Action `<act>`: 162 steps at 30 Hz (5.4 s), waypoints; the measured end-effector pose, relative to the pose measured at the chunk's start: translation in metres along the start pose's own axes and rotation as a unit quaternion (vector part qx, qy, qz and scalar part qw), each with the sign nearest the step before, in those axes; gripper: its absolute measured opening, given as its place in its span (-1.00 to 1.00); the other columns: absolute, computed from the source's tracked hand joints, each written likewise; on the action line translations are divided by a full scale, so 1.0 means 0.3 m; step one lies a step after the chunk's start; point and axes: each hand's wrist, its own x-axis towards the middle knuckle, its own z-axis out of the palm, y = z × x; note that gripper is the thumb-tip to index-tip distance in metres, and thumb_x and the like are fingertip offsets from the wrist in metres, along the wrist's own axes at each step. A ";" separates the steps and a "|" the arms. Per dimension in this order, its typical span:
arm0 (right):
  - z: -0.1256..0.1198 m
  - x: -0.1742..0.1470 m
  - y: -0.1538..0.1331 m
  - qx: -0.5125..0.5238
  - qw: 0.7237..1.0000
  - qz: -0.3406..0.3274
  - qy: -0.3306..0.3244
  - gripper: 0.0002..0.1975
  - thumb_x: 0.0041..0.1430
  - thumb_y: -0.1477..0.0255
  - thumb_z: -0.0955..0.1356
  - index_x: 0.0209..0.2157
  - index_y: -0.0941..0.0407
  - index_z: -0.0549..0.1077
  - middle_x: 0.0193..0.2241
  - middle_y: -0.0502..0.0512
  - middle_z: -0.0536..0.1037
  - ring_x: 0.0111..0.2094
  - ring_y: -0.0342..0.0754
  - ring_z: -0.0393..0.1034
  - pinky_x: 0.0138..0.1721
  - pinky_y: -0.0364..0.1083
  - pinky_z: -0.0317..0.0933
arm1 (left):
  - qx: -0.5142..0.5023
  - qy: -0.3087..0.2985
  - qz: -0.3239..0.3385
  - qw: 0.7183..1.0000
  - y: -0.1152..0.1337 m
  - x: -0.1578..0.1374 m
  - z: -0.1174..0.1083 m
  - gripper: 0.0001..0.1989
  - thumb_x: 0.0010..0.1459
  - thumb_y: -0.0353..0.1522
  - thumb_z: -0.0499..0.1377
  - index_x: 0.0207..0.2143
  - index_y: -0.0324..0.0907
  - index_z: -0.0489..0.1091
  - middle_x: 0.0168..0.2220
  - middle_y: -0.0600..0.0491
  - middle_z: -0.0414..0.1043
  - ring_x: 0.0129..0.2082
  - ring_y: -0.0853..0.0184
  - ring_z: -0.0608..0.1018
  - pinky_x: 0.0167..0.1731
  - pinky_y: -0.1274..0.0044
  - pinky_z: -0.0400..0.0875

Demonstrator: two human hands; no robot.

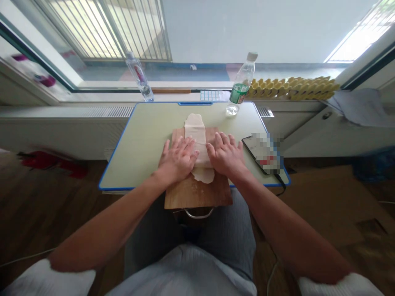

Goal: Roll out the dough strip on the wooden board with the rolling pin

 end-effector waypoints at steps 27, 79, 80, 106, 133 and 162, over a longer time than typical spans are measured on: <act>0.005 0.015 -0.028 0.019 0.999 0.010 0.031 -0.26 0.55 0.05 0.05 0.52 0.16 0.22 0.52 0.27 0.24 0.49 0.37 0.07 0.44 0.48 -0.05 | 0.013 0.000 -0.002 1.000 -0.002 0.025 0.001 -0.32 0.55 -0.02 -0.23 0.52 -0.06 0.22 0.58 0.02 0.08 0.59 -0.02 0.09 0.54 -0.10 -0.18; 0.032 -0.285 0.145 0.167 0.974 0.003 0.153 -0.65 0.39 0.21 0.30 -0.04 0.12 0.60 -0.03 0.31 0.66 0.05 0.24 0.47 0.16 0.16 0.31 | -0.043 0.060 0.142 0.987 0.082 -0.262 -0.036 -0.59 0.24 -0.13 0.39 0.04 -0.14 0.55 0.09 -0.10 0.63 0.13 0.05 0.60 0.19 0.22 0.45; 0.032 -0.277 0.147 0.174 0.974 0.006 0.148 -0.65 0.38 0.21 0.29 -0.05 0.12 0.60 -0.03 0.30 0.66 0.05 0.24 0.47 0.16 0.15 0.31 | -0.018 0.046 0.152 0.987 0.088 -0.246 -0.041 -0.66 0.27 -0.15 0.35 -0.02 -0.16 0.57 0.03 -0.10 0.65 0.08 0.04 0.62 0.15 0.22 0.46; -0.008 -0.352 0.009 0.113 0.986 -0.104 0.060 -0.71 0.44 0.24 0.37 0.08 -0.01 0.62 0.19 0.17 0.60 0.26 0.21 0.35 0.33 0.19 0.15 | -0.149 0.069 0.180 0.970 0.065 -0.465 0.004 -0.85 0.42 -0.27 0.24 -0.15 -0.07 0.62 -0.03 0.01 0.68 0.02 0.17 0.61 0.15 0.24 0.43; 0.006 0.009 -0.055 0.021 0.999 0.035 0.024 -0.38 0.50 0.19 0.14 0.47 0.02 0.35 0.48 0.17 0.32 0.45 0.38 0.16 0.39 0.50 0.02 | 0.014 0.162 -0.005 0.987 -0.102 0.110 -0.062 -0.52 0.57 -0.17 -0.14 0.15 -0.12 0.51 0.19 -0.16 0.57 0.23 0.01 0.48 0.40 0.06 0.13; 0.019 -0.063 -0.079 -0.034 0.998 0.022 0.044 -0.27 0.57 0.11 0.03 0.51 0.22 0.24 0.53 0.26 0.20 0.52 0.34 0.03 0.47 0.44 -0.11 | 0.043 0.004 -0.017 0.999 -0.076 0.019 -0.010 -0.34 0.54 -0.11 -0.24 0.56 -0.03 0.13 0.61 0.06 0.01 0.60 0.07 0.06 0.55 -0.04 -0.14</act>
